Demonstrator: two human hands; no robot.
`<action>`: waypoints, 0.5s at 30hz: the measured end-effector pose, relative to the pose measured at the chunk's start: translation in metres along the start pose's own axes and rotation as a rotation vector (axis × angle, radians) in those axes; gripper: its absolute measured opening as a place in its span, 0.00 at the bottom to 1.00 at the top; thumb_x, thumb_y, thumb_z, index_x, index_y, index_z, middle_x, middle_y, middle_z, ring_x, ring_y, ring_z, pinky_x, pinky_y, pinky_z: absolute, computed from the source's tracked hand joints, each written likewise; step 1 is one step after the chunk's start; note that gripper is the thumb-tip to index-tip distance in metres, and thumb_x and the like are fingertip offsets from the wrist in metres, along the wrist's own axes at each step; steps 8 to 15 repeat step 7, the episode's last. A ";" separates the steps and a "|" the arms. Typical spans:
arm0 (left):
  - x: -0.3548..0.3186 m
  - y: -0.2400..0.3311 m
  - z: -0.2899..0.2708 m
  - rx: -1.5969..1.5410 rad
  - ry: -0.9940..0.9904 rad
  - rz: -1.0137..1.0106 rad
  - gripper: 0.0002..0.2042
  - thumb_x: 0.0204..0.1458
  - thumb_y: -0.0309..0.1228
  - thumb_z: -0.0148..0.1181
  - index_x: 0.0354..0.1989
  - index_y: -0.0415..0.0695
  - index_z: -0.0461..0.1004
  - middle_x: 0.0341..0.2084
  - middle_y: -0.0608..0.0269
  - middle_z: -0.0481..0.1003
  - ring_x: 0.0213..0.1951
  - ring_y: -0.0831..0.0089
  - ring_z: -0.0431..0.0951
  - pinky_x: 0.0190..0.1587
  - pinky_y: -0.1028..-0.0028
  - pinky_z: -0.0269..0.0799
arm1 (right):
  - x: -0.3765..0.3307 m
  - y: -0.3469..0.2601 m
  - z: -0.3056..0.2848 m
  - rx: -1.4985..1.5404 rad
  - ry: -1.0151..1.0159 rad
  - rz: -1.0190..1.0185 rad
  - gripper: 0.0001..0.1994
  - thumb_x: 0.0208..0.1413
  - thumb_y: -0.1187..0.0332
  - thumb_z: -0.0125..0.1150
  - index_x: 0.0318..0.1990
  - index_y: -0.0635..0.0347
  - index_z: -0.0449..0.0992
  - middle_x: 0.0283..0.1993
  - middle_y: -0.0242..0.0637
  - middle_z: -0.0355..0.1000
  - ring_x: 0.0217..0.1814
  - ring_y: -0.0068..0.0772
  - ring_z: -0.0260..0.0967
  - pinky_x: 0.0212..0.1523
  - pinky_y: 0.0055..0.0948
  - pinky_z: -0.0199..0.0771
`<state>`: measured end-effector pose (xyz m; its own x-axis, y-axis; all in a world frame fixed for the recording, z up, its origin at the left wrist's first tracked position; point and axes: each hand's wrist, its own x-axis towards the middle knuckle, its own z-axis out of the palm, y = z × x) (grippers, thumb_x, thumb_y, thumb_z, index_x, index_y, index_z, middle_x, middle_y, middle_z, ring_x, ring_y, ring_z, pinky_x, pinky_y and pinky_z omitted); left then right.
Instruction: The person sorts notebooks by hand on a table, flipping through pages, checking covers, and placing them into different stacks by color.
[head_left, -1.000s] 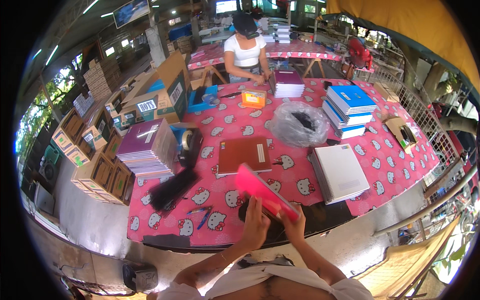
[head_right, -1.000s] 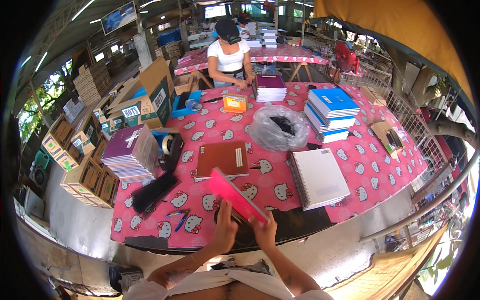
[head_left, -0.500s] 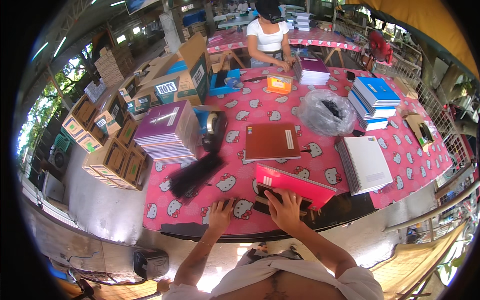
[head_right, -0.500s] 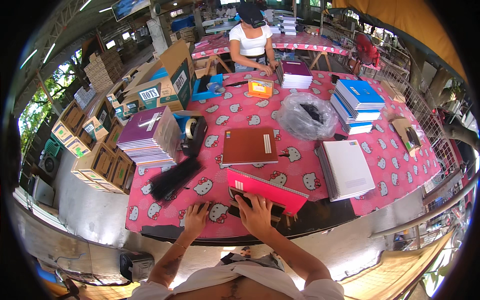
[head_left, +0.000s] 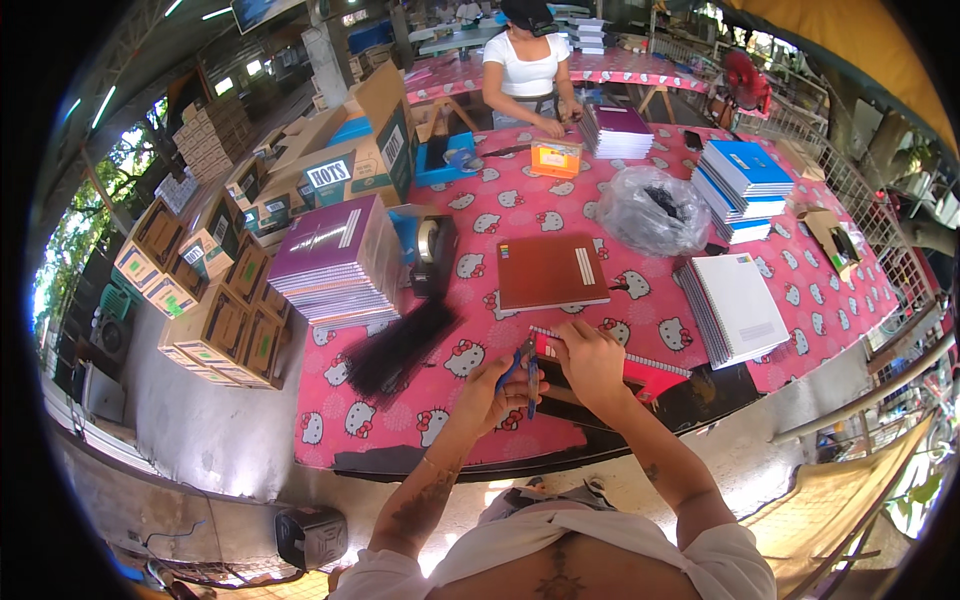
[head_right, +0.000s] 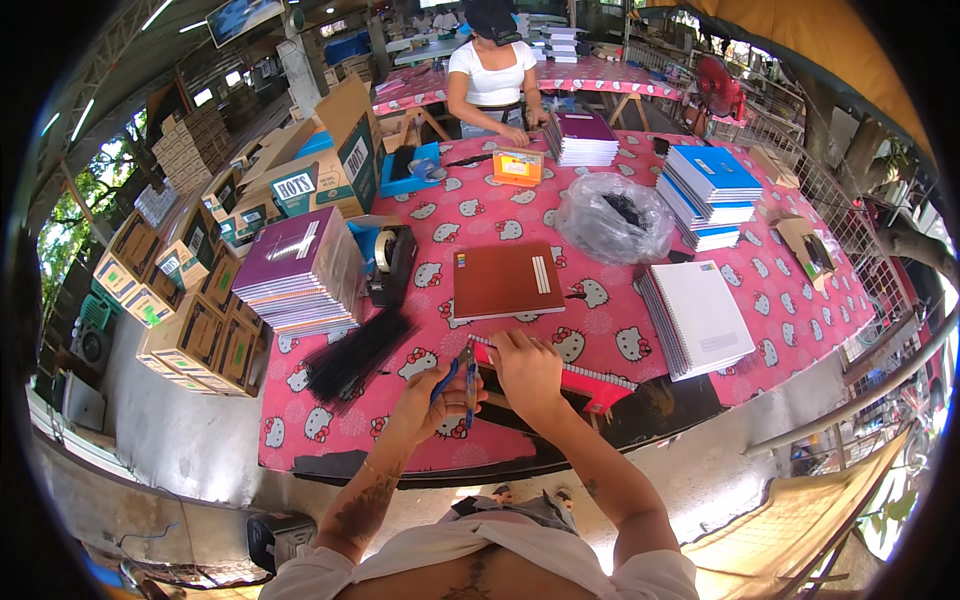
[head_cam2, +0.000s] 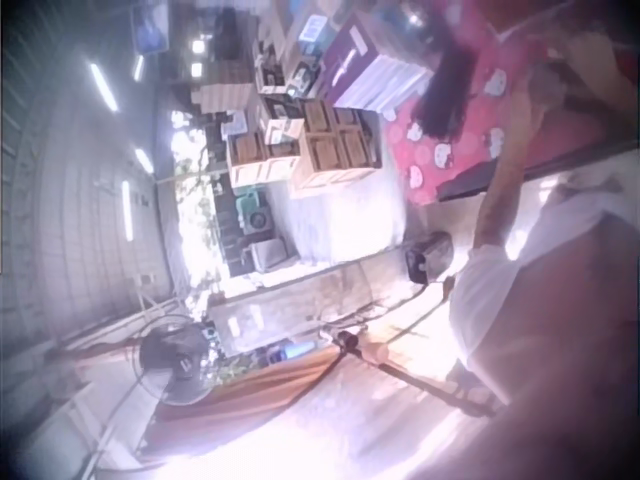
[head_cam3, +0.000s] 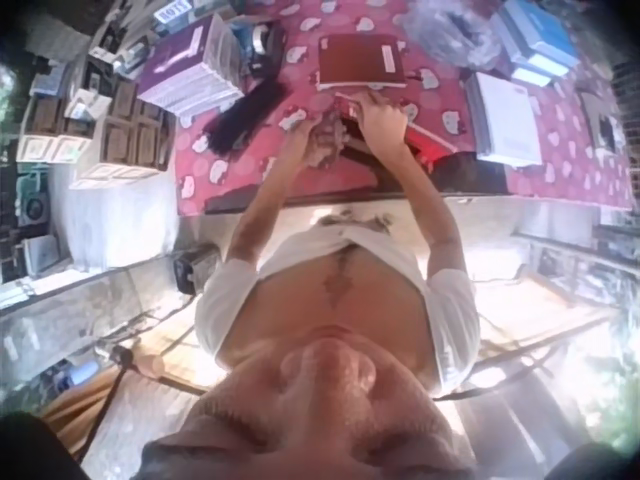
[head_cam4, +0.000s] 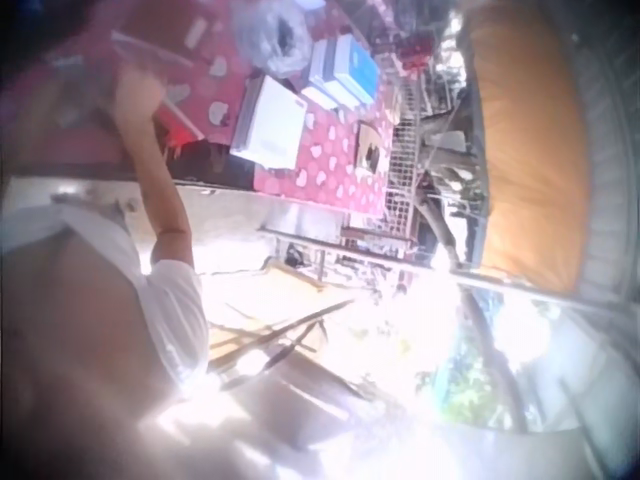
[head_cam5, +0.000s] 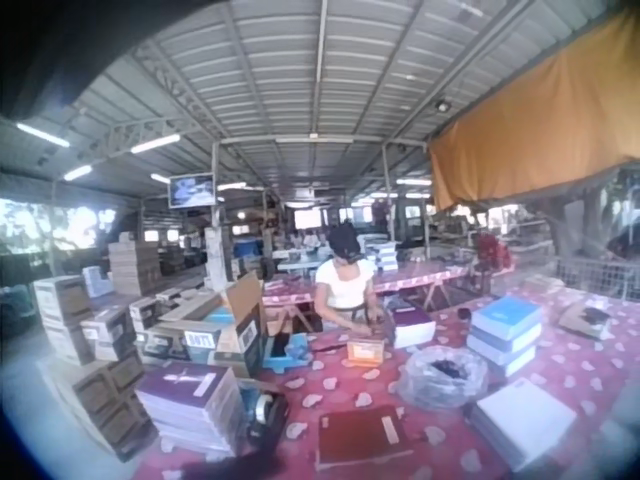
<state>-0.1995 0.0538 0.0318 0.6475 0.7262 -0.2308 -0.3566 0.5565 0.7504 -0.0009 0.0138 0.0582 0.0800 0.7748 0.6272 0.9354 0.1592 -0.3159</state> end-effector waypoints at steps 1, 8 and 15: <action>0.000 0.002 0.000 -0.004 0.003 -0.008 0.21 0.68 0.41 0.50 0.53 0.31 0.70 0.42 0.43 0.80 0.42 0.53 0.85 0.44 0.61 0.83 | 0.000 0.000 0.000 0.019 0.019 -0.007 0.07 0.54 0.66 0.68 0.38 0.53 0.78 0.31 0.34 0.76 0.32 0.42 0.77 0.33 0.38 0.75; -0.009 0.028 0.006 1.532 0.154 0.479 0.21 0.66 0.38 0.56 0.67 0.51 0.69 0.48 0.54 0.80 0.55 0.46 0.79 0.55 0.52 0.78 | -0.001 -0.001 0.001 -0.020 -0.018 -0.037 0.08 0.54 0.66 0.68 0.40 0.53 0.78 0.34 0.34 0.77 0.34 0.43 0.78 0.37 0.38 0.77; -0.009 0.028 0.006 1.532 0.154 0.479 0.21 0.66 0.38 0.56 0.67 0.51 0.69 0.48 0.54 0.80 0.55 0.46 0.79 0.55 0.52 0.78 | -0.001 -0.001 0.001 -0.020 -0.018 -0.037 0.08 0.54 0.66 0.68 0.40 0.53 0.78 0.34 0.34 0.77 0.34 0.43 0.78 0.37 0.38 0.77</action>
